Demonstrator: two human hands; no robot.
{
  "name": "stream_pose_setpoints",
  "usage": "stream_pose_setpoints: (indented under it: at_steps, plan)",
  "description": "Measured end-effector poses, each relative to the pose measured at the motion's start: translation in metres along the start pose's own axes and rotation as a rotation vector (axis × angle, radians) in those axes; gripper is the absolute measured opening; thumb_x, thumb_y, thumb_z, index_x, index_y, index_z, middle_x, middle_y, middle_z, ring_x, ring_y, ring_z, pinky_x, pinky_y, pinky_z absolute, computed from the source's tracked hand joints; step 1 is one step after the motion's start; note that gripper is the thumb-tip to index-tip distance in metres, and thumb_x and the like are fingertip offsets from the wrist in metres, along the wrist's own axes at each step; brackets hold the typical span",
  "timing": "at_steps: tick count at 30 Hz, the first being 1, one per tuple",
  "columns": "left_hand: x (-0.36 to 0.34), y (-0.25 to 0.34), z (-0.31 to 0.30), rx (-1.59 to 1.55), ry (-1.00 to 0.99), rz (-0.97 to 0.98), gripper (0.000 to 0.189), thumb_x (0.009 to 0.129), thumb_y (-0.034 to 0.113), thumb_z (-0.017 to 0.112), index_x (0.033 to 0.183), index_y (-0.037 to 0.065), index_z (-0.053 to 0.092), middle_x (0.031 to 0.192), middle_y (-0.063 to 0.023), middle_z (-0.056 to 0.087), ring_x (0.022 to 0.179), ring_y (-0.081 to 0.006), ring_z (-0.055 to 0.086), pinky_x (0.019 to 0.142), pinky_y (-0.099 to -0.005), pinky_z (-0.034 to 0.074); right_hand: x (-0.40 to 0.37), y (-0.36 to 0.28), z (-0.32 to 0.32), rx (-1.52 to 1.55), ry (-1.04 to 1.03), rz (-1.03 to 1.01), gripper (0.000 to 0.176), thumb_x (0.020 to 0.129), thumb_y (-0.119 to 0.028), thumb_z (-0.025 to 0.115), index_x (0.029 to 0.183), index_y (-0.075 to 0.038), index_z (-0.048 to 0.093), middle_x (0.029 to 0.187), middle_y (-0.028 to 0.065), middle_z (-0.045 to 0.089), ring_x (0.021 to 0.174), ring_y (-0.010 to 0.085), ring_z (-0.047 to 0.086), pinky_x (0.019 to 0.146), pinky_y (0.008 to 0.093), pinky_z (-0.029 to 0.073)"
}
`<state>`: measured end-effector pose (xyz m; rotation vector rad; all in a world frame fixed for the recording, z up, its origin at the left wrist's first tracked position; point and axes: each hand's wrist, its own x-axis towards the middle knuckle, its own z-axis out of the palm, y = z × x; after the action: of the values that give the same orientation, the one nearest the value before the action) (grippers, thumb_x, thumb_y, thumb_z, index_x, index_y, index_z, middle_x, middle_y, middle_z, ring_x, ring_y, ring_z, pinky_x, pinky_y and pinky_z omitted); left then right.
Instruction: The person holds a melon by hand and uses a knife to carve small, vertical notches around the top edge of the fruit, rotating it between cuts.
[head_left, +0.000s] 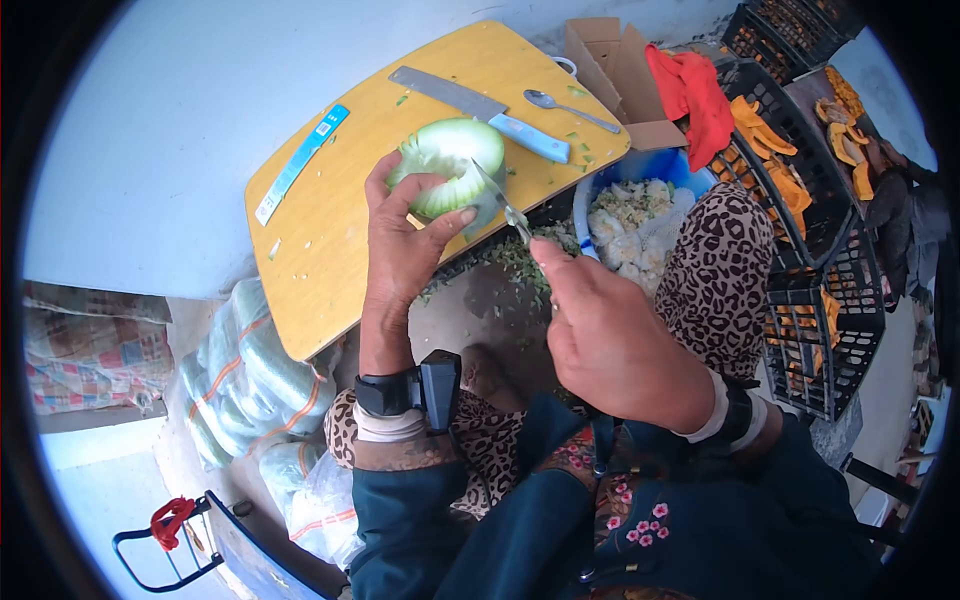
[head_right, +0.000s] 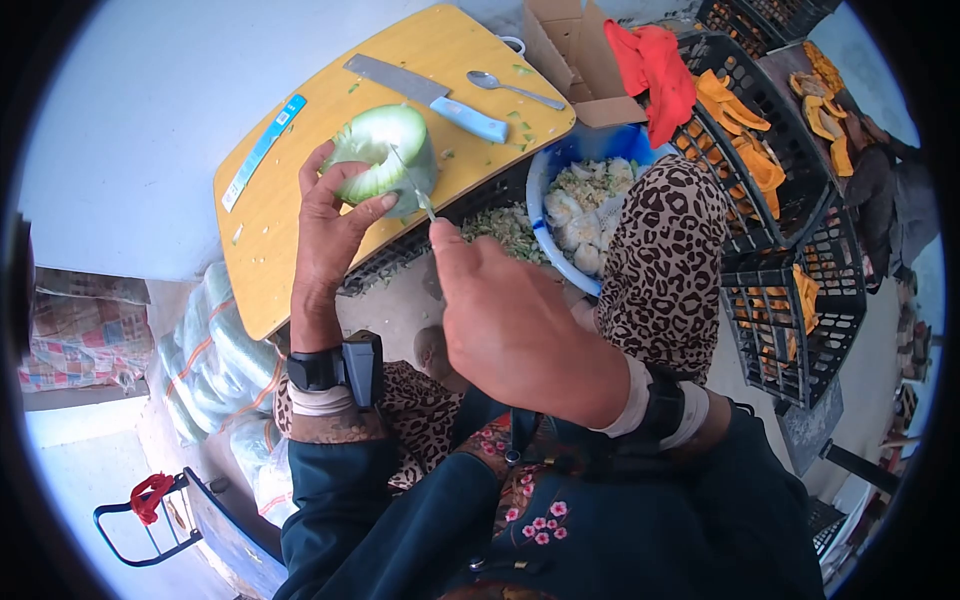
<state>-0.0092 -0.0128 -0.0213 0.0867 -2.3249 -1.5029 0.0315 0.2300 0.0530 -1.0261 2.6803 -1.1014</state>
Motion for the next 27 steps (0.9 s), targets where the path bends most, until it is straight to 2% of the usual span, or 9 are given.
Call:
stream_pose_setpoints:
  at_steps: [6,12,14,17,23,27]
  plan:
    - [0.002,-0.003,0.0,0.005,0.002,-0.002,0.043,0.066,0.012,0.091,0.104,0.01,0.071,0.143,-0.0146,0.037,0.129,-0.0314,0.047,0.106,-0.0415,0.044,0.022,-0.011,0.004,-0.124,-0.072,0.01,0.056,0.082,0.0,0.059,0.133,0.015,0.042,0.094,0.0267,0.058,0.079,0.0434,0.062,0.07,0.0479,0.052]
    - [-0.004,0.017,0.008,0.193,0.003,0.079,0.041,0.063,0.009,0.091,0.099,0.008,0.07,0.143,-0.0153,0.038,0.129,-0.0336,0.047,0.106,-0.0415,0.044,0.057,0.005,0.017,-0.113,-0.064,0.059,0.056,0.081,0.001,0.059,0.132,0.017,0.041,0.093,0.0295,0.06,0.085,0.0456,0.062,0.073,0.0502,0.051]
    - [-0.004,0.013,0.007,0.13,-0.003,0.039,0.041,0.063,0.009,0.091,0.099,0.007,0.071,0.144,-0.015,0.038,0.131,-0.0338,0.046,0.107,-0.0415,0.043,0.052,0.016,0.019,-0.047,-0.025,0.004,0.056,0.081,0.001,0.059,0.132,0.016,0.041,0.094,0.0298,0.06,0.086,0.0464,0.062,0.073,0.051,0.051]
    - [-0.004,0.018,0.007,0.148,-0.003,0.051,0.041,0.063,0.009,0.091,0.099,0.007,0.07,0.144,-0.0152,0.039,0.131,-0.0334,0.047,0.107,-0.0415,0.044,0.038,0.012,0.016,-0.06,-0.057,0.029,0.058,0.082,0.002,0.058,0.135,0.014,0.039,0.097,0.0297,0.059,0.088,0.0469,0.061,0.074,0.0516,0.051]
    - [0.002,-0.002,0.003,0.032,0.033,-0.013,0.04,0.064,0.007,0.09,0.099,0.007,0.071,0.144,-0.0151,0.04,0.129,-0.0325,0.049,0.106,-0.0405,0.045,-0.013,0.013,0.018,-0.097,-0.135,0.045,0.065,0.082,0.004,0.057,0.142,0.008,0.036,0.102,0.0277,0.057,0.087,0.0461,0.061,0.073,0.0504,0.051]
    - [0.001,-0.001,0.001,0.028,0.002,-0.01,0.041,0.063,0.005,0.09,0.099,0.008,0.071,0.144,-0.0144,0.039,0.129,-0.0309,0.049,0.107,-0.0402,0.045,-0.025,0.021,0.011,0.005,-0.14,0.012,0.065,0.082,0.005,0.056,0.143,0.008,0.037,0.103,0.0261,0.058,0.085,0.0442,0.061,0.073,0.0482,0.051]
